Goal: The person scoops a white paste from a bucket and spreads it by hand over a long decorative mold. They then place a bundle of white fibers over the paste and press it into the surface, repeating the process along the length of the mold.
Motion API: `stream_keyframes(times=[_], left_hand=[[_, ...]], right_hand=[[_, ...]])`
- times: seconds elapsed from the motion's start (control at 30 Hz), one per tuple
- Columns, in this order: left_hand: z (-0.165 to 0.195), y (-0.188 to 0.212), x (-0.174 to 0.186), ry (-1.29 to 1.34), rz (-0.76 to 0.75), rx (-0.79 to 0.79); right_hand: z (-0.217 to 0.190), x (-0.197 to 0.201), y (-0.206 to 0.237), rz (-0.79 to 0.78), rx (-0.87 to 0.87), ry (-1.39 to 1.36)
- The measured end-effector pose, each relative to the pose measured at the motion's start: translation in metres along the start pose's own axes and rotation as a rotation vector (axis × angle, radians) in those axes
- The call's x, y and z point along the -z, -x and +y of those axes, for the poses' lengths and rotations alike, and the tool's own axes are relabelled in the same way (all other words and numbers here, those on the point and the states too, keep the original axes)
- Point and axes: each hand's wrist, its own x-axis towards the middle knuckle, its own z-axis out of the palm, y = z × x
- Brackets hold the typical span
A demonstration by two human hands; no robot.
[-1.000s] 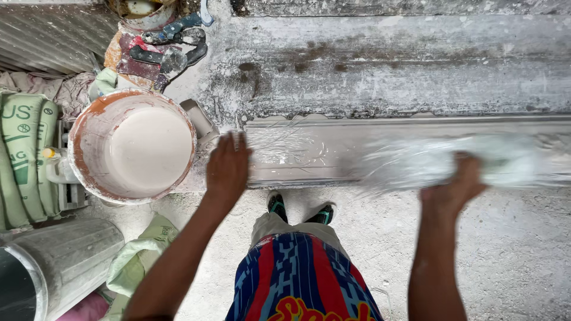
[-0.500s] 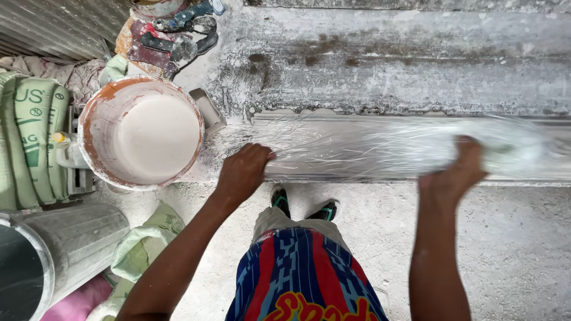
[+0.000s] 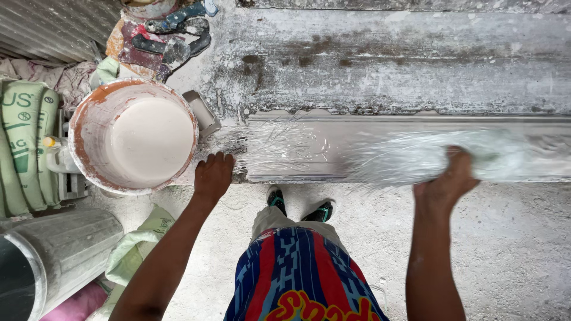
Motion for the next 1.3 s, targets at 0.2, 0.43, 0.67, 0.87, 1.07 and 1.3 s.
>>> stream_keyframes(times=[0.2,0.43,0.67,0.87,1.07,1.3], left_hand=[[0.067,-0.006,0.079,0.294,0.235,0.036],[0.110,0.000,0.106,0.958,0.294,-0.169],[0.027,-0.010,0.072,0.241,-0.001,0.024],[0.070,0.001,0.103,0.393,0.310,0.007],[0.165,-0.010,0.100,1.201,0.089,-0.079],[0.153,-0.037,0.056,0.678,0.131,0.183]], right_hand=[[0.045,-0.018,0.056,-0.462,0.479,0.987],[0.023,-0.054,0.070,-0.562,0.932,1.111],[-0.036,-0.014,-0.034,-0.220,0.245,-0.166],[0.012,-0.021,0.020,-0.104,-0.144,-0.114],[0.033,-0.046,0.049,-0.337,0.068,0.269],[-0.068,-0.034,-0.103,-0.099,0.187,0.013]])
